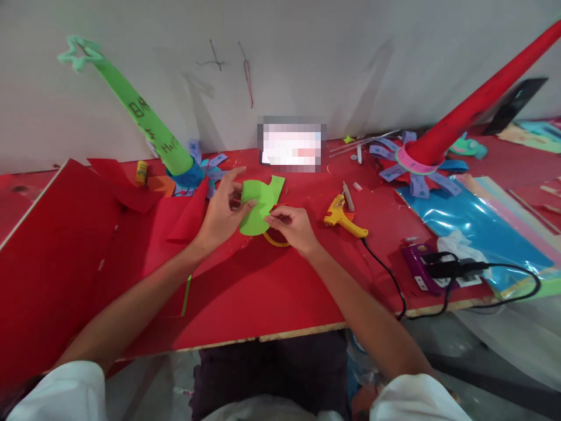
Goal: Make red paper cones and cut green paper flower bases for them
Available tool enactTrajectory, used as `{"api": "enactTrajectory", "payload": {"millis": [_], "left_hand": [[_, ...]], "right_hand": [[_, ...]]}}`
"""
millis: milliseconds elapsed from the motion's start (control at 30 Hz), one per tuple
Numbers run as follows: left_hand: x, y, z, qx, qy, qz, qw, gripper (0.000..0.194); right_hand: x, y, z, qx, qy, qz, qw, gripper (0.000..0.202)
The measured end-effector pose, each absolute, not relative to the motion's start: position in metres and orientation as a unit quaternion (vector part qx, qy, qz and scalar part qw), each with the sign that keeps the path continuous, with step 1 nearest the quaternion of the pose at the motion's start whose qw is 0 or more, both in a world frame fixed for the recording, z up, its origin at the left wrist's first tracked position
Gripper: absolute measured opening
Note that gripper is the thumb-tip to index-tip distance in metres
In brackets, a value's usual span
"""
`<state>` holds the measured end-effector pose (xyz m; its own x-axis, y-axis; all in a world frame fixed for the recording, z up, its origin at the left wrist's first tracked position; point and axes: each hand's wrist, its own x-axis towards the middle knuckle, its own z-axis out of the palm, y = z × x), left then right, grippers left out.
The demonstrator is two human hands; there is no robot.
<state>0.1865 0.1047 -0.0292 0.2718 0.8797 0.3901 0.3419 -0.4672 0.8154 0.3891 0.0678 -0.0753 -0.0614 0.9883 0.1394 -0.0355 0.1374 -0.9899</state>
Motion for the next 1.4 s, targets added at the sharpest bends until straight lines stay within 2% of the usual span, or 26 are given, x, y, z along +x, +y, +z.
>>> {"api": "enactTrajectory", "payload": {"millis": [167,233,400,667,867,1000,1133,1267,1400], "left_hand": [[0.185,0.107,-0.033,0.760,0.417,0.452,0.208,0.064],[0.186,0.107,-0.035,0.759,0.425,0.433,0.236,0.066],[0.190,0.104,-0.038,0.720,0.408,0.412,0.381,0.062],[0.191,0.103,-0.041,0.739,0.422,0.406,0.332,0.063],[0.200,0.092,-0.036,0.769,0.396,0.337,0.371,0.034],[0.204,0.087,-0.034,0.768,0.389,0.323,0.393,0.037],[0.202,0.091,-0.037,0.716,0.382,0.360,0.460,0.039],[0.199,0.097,-0.040,0.620,0.386,0.390,0.560,0.045],[0.196,0.103,-0.044,0.567,0.402,0.444,0.565,0.054]], "right_hand": [[0.390,0.069,-0.075,-0.479,-0.506,0.459,0.551,0.044],[0.391,0.070,-0.075,-0.486,-0.508,0.442,0.557,0.043],[0.392,0.071,-0.077,-0.489,-0.517,0.424,0.561,0.041],[0.389,0.069,-0.080,-0.481,-0.507,0.438,0.566,0.053],[0.388,0.067,-0.072,-0.439,-0.572,0.427,0.546,0.060],[0.387,0.065,-0.066,-0.427,-0.636,0.387,0.513,0.064],[0.388,0.065,-0.066,-0.420,-0.629,0.405,0.514,0.067],[0.390,0.067,-0.072,-0.440,-0.558,0.419,0.565,0.067],[0.394,0.071,-0.078,-0.476,-0.493,0.367,0.629,0.065]]}}
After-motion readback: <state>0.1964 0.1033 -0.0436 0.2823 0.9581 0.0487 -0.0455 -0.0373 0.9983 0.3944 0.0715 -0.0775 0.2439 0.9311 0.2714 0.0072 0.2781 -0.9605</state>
